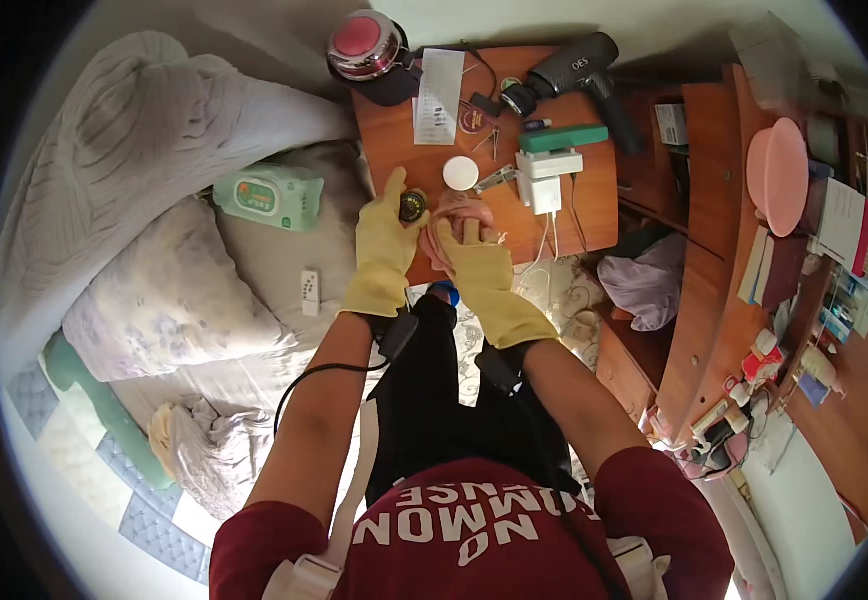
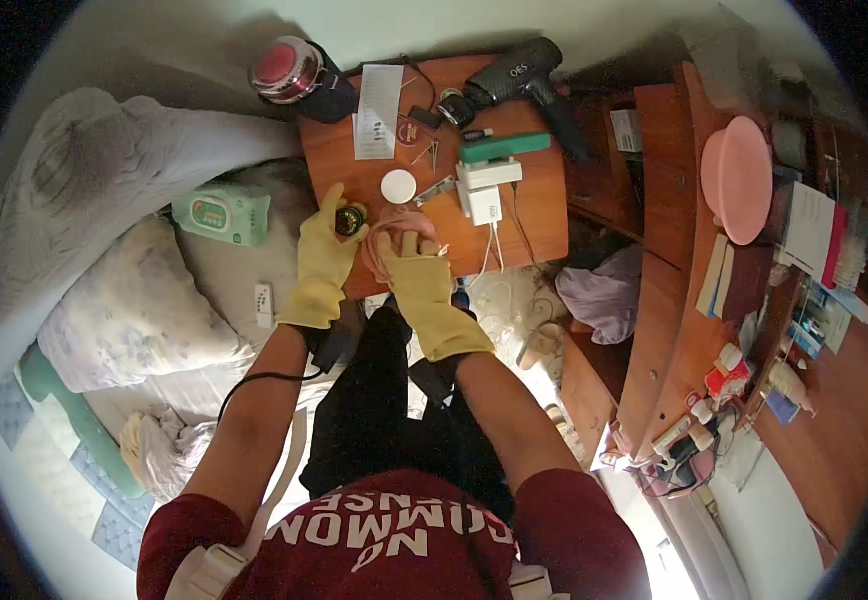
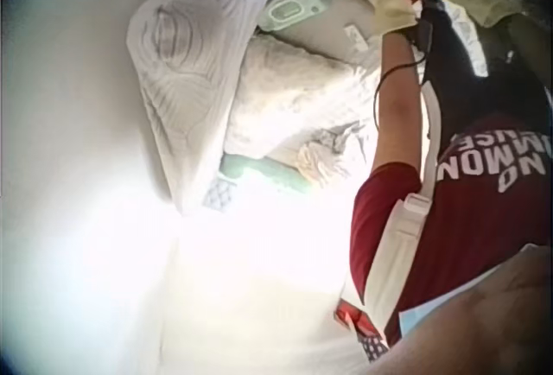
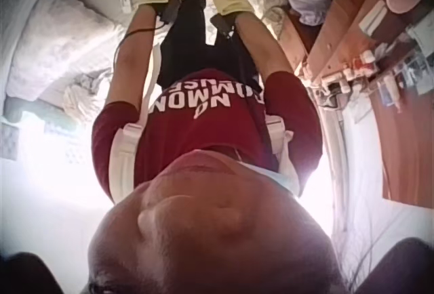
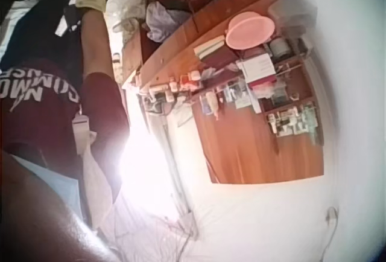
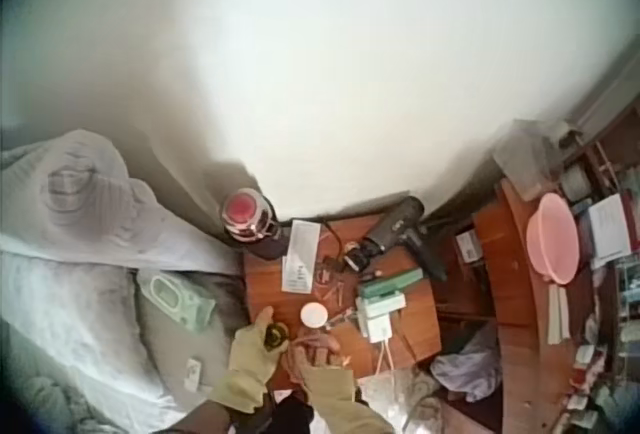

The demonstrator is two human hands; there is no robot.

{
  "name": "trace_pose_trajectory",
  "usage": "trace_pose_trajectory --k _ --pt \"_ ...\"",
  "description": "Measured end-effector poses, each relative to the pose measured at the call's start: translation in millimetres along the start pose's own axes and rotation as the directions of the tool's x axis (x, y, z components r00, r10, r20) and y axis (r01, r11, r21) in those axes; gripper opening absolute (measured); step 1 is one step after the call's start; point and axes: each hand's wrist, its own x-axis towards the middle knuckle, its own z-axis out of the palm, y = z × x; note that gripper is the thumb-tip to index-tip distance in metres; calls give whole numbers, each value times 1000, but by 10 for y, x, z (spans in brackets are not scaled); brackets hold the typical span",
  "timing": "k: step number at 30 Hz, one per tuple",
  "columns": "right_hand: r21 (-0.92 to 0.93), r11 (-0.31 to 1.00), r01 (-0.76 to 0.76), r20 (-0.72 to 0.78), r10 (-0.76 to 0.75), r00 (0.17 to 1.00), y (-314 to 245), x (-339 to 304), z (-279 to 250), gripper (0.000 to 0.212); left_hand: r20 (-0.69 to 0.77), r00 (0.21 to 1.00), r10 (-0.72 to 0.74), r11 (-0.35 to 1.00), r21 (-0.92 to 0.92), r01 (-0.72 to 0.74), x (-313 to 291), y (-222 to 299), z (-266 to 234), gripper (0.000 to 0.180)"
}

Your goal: Wipe down the window frame, a small table, and household objects using a cloth.

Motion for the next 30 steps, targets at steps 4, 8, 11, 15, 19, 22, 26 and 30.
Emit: trace_pose_trajectory --k 4,8,11,15,19,22,26,30 --pt "35 999 29 61 -32 998 263 -154 316 37 -17 1000 2 1000 -15 -2 10 -66 202 76" --pt "411 889 -201 329 61 942 373 -296 131 40 -84 996 -32 985 -171 17 -33 -373 344 73" --pt "788 563 -249 294 12 956 663 -284 187 46 -174 983 62 987 -134 -85 21 -446 500 62" --pt "747 655 116 -199 53 978 446 -228 -99 41 -106 994 -24 932 -362 -16 -71 -430 460 46" --pt "683 722 110 -68 -87 994 17 105 -615 42 -25 997 68 951 -301 -72 -337 -297 342 38" --pt "610 786 103 67 -181 981 -7 195 -555 41 82 990 112 986 -135 -101 -568 -90 122 35" --pt "594 804 -12 85 -47 995 86 67 -267 36 194 976 99 990 76 -116 -817 107 -164 32" --pt "541 824 -167 444 -112 889 116 88 -343 37 -105 991 79 947 -302 -107 -917 -23 -236 30"
